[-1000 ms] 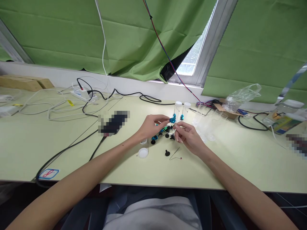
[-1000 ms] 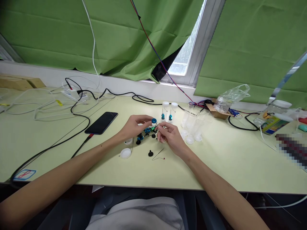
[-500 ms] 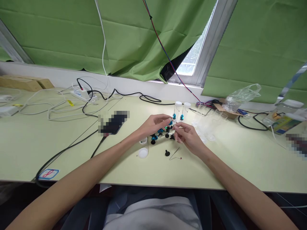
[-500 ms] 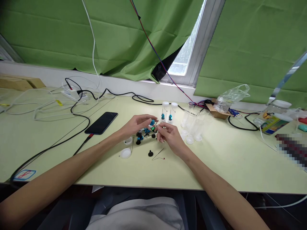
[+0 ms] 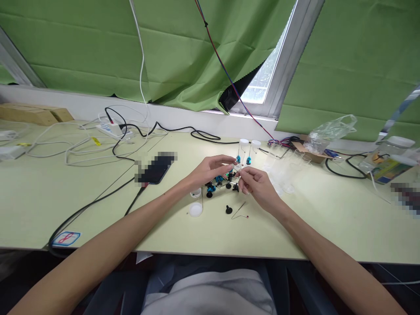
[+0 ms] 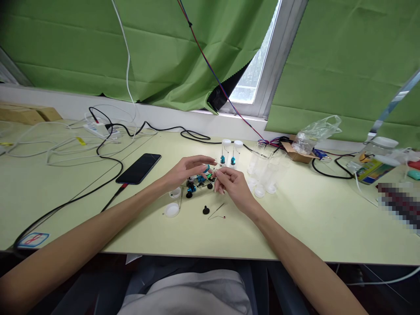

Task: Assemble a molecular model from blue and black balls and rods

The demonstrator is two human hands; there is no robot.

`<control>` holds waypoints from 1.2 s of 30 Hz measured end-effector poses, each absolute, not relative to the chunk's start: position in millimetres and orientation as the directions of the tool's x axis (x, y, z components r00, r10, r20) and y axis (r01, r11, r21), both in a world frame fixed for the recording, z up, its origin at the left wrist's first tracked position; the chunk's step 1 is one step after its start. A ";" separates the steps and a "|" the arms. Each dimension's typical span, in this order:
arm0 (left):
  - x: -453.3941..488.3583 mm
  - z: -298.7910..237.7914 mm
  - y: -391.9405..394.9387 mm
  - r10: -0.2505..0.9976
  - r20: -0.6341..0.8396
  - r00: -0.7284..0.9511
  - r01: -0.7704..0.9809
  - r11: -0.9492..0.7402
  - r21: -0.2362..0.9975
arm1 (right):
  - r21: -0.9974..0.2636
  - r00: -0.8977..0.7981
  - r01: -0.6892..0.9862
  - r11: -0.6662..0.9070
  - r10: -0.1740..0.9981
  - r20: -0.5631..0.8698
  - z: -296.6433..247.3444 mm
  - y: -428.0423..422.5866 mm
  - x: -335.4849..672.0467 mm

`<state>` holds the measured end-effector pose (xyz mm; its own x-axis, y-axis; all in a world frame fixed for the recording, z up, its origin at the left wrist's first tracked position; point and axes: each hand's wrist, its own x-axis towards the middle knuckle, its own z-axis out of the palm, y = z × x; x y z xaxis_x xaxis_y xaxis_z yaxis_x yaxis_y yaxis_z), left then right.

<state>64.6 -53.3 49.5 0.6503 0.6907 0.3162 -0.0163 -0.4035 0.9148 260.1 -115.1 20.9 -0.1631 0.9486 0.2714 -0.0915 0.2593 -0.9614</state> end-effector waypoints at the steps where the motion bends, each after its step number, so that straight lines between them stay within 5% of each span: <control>1: 64.4 49.8 -53.4 0.688 0.320 0.651 -0.019 -0.406 0.914 | -0.961 -0.155 -0.103 0.257 0.950 0.271 21.1 -115.0 260.3; 20: 67.9 49.6 -64.4 0.688 0.406 0.601 0.113 -0.576 0.809 | -0.936 -0.005 -0.252 0.244 0.967 0.254 24.2 -113.5 258.7; 36: 72.4 41.6 -64.2 0.746 0.385 0.544 0.069 -0.496 0.865 | -0.924 0.049 -0.259 0.281 0.959 0.278 23.0 -111.9 259.1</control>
